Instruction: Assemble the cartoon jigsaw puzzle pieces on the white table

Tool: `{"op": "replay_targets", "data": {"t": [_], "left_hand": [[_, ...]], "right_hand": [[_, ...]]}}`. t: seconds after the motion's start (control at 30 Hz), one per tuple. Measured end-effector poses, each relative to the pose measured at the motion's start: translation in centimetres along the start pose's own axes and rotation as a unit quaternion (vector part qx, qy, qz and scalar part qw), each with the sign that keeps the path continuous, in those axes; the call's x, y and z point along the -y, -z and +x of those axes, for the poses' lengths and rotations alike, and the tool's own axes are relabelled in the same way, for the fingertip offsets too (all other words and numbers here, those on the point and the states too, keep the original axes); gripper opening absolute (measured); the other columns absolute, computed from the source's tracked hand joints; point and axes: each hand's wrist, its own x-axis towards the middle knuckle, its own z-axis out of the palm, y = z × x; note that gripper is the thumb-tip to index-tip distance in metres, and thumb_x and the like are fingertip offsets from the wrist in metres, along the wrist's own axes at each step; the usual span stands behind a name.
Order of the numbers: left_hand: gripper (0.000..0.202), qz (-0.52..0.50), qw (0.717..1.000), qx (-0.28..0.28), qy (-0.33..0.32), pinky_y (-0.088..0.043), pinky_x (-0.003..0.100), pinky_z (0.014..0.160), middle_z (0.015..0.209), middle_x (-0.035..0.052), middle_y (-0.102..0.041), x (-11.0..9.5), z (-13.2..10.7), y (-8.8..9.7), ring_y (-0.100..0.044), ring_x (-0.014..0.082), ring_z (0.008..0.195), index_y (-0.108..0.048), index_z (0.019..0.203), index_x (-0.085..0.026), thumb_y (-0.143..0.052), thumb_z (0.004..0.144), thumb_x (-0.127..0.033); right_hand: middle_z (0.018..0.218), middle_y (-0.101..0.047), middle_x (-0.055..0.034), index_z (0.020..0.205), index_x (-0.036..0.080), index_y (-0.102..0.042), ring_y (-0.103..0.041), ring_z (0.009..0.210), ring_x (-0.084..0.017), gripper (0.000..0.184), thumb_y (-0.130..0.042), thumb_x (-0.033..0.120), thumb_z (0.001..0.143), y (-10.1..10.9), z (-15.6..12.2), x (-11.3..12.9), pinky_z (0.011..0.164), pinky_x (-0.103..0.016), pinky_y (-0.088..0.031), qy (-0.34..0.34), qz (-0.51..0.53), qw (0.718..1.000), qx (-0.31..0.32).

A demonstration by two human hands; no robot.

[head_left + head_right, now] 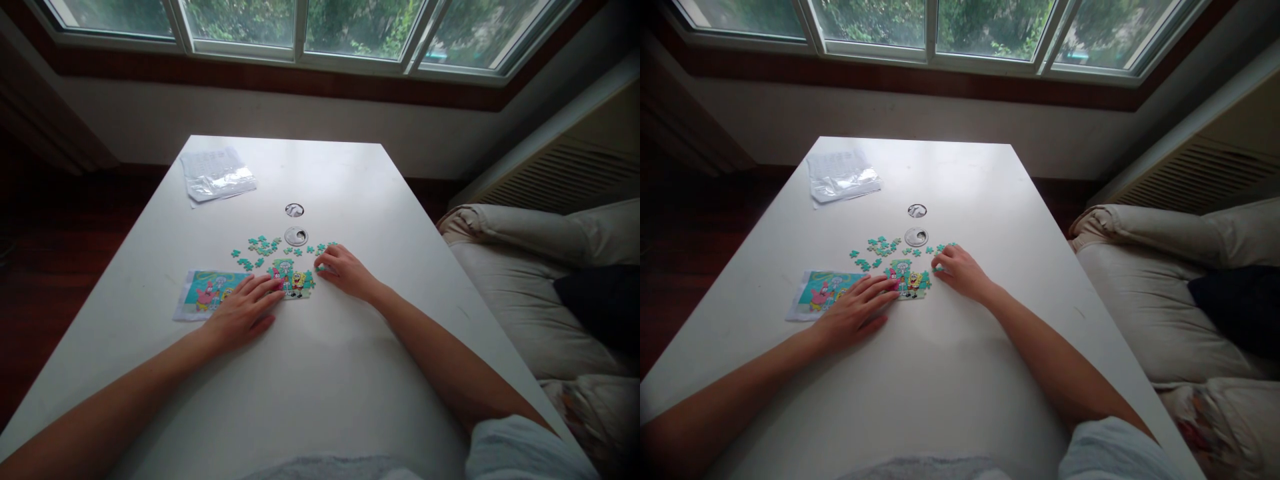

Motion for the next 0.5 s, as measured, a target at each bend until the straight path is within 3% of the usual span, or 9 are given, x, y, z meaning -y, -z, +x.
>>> {"op": "replay_targets", "data": {"t": [0.5], "left_hand": [[0.047, -0.003, 1.0, -0.009, -0.001, -0.027, 0.055, 0.124, 0.156, 0.0074, -0.047, 0.1, 0.0, -0.2, -0.038, 0.0286, 0.146, -0.051, 0.146, -0.027, -0.051, 0.099, -0.03]], "right_hand": [[0.099, -0.06, -0.0078, 0.093, 0.02, -0.062, -0.053, 0.095, -0.022, 0.005, -0.06, 0.016, 0.091, 0.7, 0.4, 1.5, 0.086, -0.035, -0.042, 0.001, -0.018, 0.997, 0.07]]}}
